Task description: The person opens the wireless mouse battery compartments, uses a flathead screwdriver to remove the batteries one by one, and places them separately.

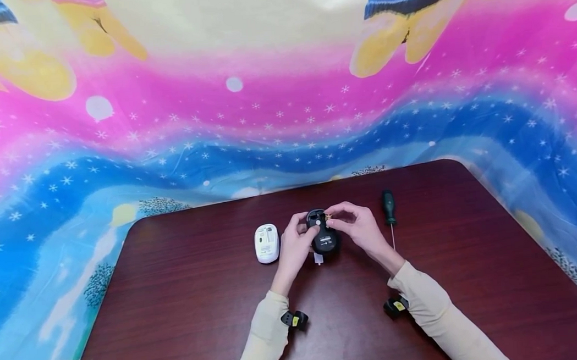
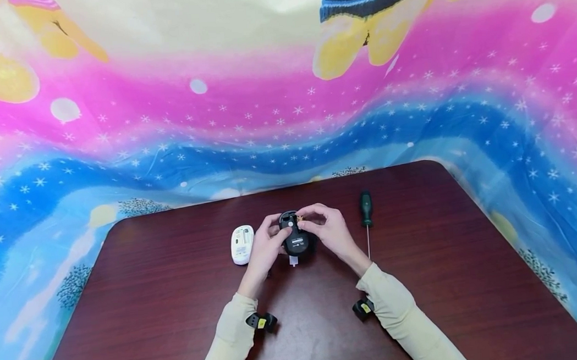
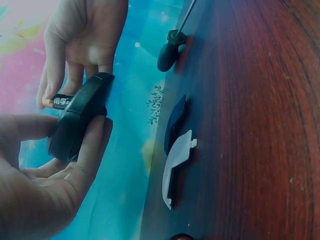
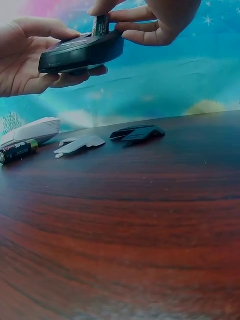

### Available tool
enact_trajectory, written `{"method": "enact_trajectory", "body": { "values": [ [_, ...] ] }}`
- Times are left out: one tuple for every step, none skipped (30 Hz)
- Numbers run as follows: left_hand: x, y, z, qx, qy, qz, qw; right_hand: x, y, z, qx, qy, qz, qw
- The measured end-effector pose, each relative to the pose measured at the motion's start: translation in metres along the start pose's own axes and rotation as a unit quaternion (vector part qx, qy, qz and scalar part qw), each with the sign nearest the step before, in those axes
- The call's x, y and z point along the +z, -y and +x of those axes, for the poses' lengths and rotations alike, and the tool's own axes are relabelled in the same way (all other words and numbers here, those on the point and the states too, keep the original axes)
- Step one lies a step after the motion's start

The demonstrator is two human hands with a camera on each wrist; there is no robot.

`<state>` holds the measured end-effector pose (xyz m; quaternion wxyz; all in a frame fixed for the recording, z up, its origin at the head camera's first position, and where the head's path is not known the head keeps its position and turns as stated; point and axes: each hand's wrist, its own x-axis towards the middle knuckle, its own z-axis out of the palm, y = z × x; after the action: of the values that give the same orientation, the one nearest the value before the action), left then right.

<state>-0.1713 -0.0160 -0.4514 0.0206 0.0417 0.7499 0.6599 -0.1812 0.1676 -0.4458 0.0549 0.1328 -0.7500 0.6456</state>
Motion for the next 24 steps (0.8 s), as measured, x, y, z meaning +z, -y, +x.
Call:
{"method": "enact_trajectory", "body": {
  "values": [
    [0.0, -0.001, 0.0, -0.001, 0.001, 0.002, 1.0, 0.0, 0.0, 0.0, 0.0, -0.004, 0.006, 1.0],
    [0.0, -0.007, -0.002, 0.0, 0.004, 0.002, 1.0, 0.0, 0.0, -0.001, 0.001, -0.008, 0.012, 1.0],
    [-0.001, -0.012, -0.005, 0.006, 0.007, 0.002, 1.0, 0.0, 0.0, -0.001, 0.003, -0.012, 0.018, 1.0],
    [0.0, -0.012, -0.005, 0.007, 0.009, 0.0, 0.9999, -0.001, 0.0, -0.001, 0.004, -0.015, 0.022, 1.0],
    [-0.001, -0.013, -0.005, 0.007, 0.011, 0.001, 0.9999, -0.001, 0.001, -0.002, 0.004, -0.018, 0.027, 0.999],
    [-0.001, -0.013, -0.005, 0.007, 0.013, 0.005, 0.9999, -0.001, 0.001, -0.002, 0.004, -0.02, 0.033, 0.999],
    [-0.001, -0.012, -0.004, 0.006, 0.016, 0.008, 0.9998, -0.001, 0.002, -0.002, 0.003, -0.024, 0.037, 0.999],
    [-0.001, -0.011, -0.005, 0.007, 0.017, 0.008, 0.9998, -0.002, 0.003, -0.002, 0.001, -0.028, 0.042, 0.999],
    [-0.001, -0.005, -0.003, 0.007, 0.017, 0.008, 0.9998, -0.002, 0.004, -0.002, -0.001, -0.032, 0.047, 0.998],
    [0.0, 0.0, 0.0, 0.0, 0.017, 0.009, 0.9998, -0.003, 0.005, -0.002, -0.002, -0.035, 0.055, 0.998],
    [0.0, 0.0, 0.0, -0.001, 0.017, 0.011, 0.9998, -0.003, 0.006, -0.002, -0.003, -0.037, 0.063, 0.997],
    [0.0, 0.0, 0.0, -0.001, 0.016, 0.012, 0.9998, -0.004, 0.006, -0.002, -0.004, -0.039, 0.07, 0.997],
    [0.0, 0.0, -0.001, 0.0, 0.014, 0.011, 0.9998, -0.005, 0.005, -0.001, -0.004, -0.04, 0.077, 0.996],
    [0.0, 0.001, 0.0, 0.002, 0.012, 0.01, 0.9999, -0.006, 0.005, 0.0, -0.001, -0.041, 0.085, 0.996],
    [0.0, 0.001, 0.0, 0.004, 0.01, 0.009, 0.9999, -0.007, 0.005, 0.0, 0.002, -0.042, 0.093, 0.995],
    [0.001, 0.001, 0.0, 0.005, 0.009, 0.007, 0.9999, -0.008, 0.004, 0.0, 0.005, -0.043, 0.099, 0.994],
    [0.001, 0.001, 0.0, 0.006, 0.008, 0.007, 0.9999, -0.009, 0.003, 0.001, 0.008, -0.046, 0.103, 0.994],
    [0.001, 0.0, 0.0, 0.007, 0.008, 0.006, 0.9999, -0.01, 0.003, 0.001, 0.012, -0.05, 0.105, 0.993],
    [0.001, 0.0, 0.0, 0.007, 0.008, 0.005, 0.9999, -0.011, 0.003, 0.001, 0.016, -0.055, 0.108, 0.993],
    [0.001, 0.0, 0.0, 0.007, 0.008, 0.005, 0.9999, -0.012, 0.002, 0.001, 0.02, -0.059, 0.109, 0.992],
    [0.001, -0.001, 0.0, 0.006, 0.007, 0.006, 0.9999, -0.013, 0.002, 0.001, 0.024, -0.063, 0.109, 0.992],
    [0.001, -0.001, 0.0, 0.005, 0.007, 0.006, 0.9999, -0.014, 0.002, 0.001, 0.027, -0.067, 0.108, 0.992],
    [0.001, -0.002, 0.0, 0.005, 0.007, 0.006, 0.9999, -0.015, 0.001, 0.001, 0.031, -0.071, 0.107, 0.991],
    [0.001, -0.002, 0.0, 0.005, 0.007, 0.008, 0.9999, -0.016, 0.001, 0.001, 0.034, -0.074, 0.106, 0.991]
  ]
}}
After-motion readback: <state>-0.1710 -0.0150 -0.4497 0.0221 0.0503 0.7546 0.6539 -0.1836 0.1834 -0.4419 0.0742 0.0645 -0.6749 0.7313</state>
